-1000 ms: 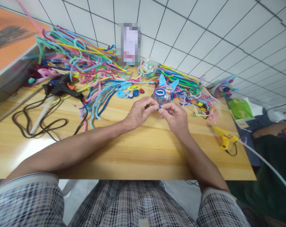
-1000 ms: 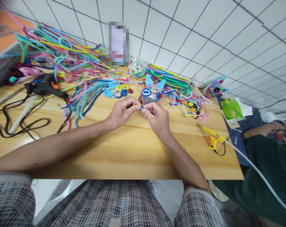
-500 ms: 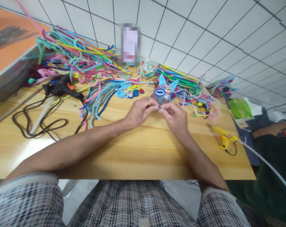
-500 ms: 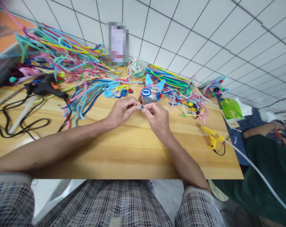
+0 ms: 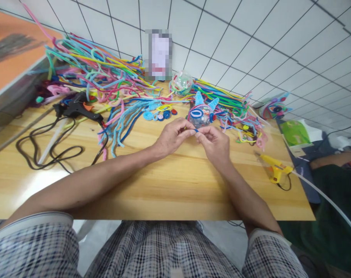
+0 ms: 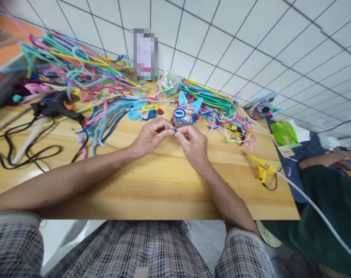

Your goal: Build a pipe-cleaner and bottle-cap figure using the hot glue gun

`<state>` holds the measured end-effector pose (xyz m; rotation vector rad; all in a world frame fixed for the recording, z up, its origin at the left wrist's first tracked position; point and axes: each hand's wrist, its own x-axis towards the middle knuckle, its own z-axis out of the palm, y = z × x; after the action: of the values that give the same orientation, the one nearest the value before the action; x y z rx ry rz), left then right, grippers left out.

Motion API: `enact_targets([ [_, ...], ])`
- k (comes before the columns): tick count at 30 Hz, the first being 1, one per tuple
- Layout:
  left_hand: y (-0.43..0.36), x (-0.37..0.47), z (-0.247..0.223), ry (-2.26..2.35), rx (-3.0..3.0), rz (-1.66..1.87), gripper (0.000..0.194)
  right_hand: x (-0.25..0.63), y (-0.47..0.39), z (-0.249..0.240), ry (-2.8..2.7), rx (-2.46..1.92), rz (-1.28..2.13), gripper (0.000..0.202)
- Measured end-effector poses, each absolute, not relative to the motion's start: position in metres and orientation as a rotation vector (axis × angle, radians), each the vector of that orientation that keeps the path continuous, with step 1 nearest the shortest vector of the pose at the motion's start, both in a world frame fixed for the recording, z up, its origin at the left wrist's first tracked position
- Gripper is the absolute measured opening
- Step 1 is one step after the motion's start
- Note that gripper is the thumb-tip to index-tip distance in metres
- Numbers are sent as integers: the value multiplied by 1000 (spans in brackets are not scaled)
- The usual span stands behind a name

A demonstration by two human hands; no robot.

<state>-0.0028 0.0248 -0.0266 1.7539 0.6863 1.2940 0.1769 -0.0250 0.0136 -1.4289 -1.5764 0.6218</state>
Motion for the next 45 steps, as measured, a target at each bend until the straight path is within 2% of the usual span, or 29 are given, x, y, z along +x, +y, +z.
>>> enact_targets([
  [3, 28, -7, -25, 662, 1958, 1339, 12, 179, -26, 14, -1661, -1453, 507, 10],
  [6, 26, -7, -25, 640, 1970, 1405, 15, 178, -26, 14, -1626, -1423, 616, 11],
  [13, 16, -1, -25, 708, 1642, 1342, 25, 172, -24, 15, -1458, -1342, 846, 28],
  [18, 15, 1, -25, 642, 1413, 1236, 38, 174, -22, 13, -1432, -1339, 886, 39],
  [25, 26, -9, -16, 637, 1902, 1215, 16, 181, -24, 17, -1648, -1400, 583, 16],
  [31, 23, -9, -14, 681, 1895, 1305, 16, 183, -23, 20, -1624, -1389, 663, 21],
  [38, 8, 1, -24, 769, 1601, 1349, 18, 172, -26, 12, -1508, -1387, 727, 20],
  [41, 6, 4, -32, 811, 1523, 1342, 19, 170, -28, 9, -1575, -1404, 610, 16],
  [45, 13, 1, -35, 807, 1722, 1303, 16, 178, -27, 12, -1813, -1387, 327, 14],
])
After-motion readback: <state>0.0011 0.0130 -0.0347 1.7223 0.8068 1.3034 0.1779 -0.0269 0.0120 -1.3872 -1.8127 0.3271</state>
